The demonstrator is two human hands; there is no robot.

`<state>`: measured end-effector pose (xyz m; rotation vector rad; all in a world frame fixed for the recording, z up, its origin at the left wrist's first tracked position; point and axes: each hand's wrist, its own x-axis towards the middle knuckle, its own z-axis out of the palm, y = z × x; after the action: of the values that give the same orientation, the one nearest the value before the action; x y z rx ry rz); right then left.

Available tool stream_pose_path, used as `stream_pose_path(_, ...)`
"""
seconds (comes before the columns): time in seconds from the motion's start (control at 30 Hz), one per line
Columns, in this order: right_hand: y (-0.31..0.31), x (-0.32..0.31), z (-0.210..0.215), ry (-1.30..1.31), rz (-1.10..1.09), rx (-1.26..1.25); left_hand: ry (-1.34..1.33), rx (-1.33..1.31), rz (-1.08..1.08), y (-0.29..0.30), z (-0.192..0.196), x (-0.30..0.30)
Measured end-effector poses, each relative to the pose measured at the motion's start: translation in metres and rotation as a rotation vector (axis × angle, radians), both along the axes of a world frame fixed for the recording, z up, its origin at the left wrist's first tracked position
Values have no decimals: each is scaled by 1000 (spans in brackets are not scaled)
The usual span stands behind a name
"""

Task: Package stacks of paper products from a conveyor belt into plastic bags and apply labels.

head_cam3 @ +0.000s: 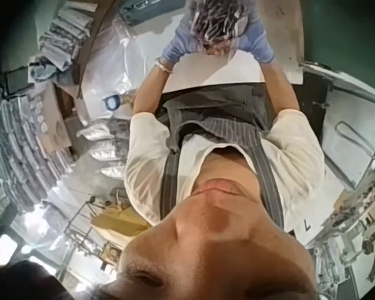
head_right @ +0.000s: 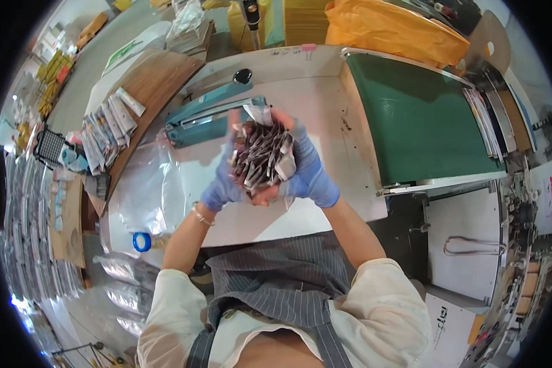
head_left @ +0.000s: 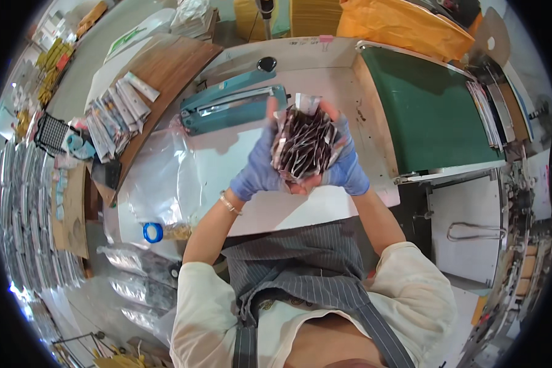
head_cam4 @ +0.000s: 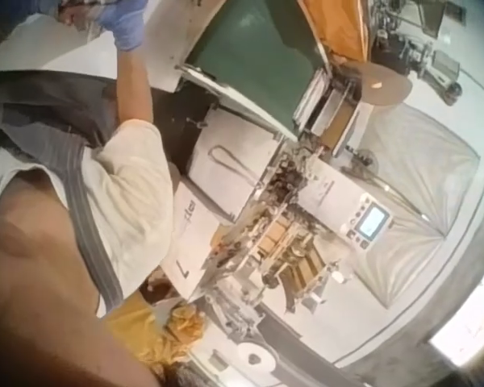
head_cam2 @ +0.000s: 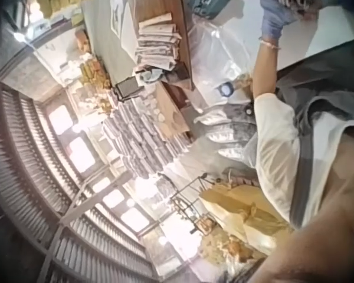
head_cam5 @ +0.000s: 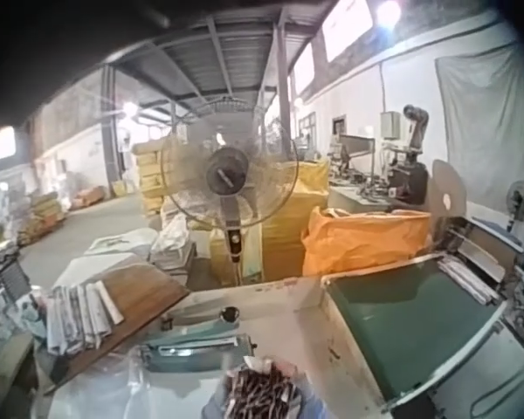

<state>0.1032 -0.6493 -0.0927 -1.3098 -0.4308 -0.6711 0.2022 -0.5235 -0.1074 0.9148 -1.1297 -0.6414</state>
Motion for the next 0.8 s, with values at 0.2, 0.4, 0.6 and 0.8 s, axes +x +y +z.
stream_pose_path(0.2, 31, 9, 5, 344, -183, -74, 209, 370, 95, 54, -23, -6)
stream_pose_path(0.4, 61, 28, -41, 1012, 689, 275, 1383, 500, -208, 117, -65, -79)
stream_pose_path(0.6, 96, 39, -84, 980, 707, 283, 255, 980, 452, 175, -80, -14)
stream_pose_path(0.8, 103, 36, -64, 1061, 626, 190, -352, 532, 1165, 272, -117, 119)
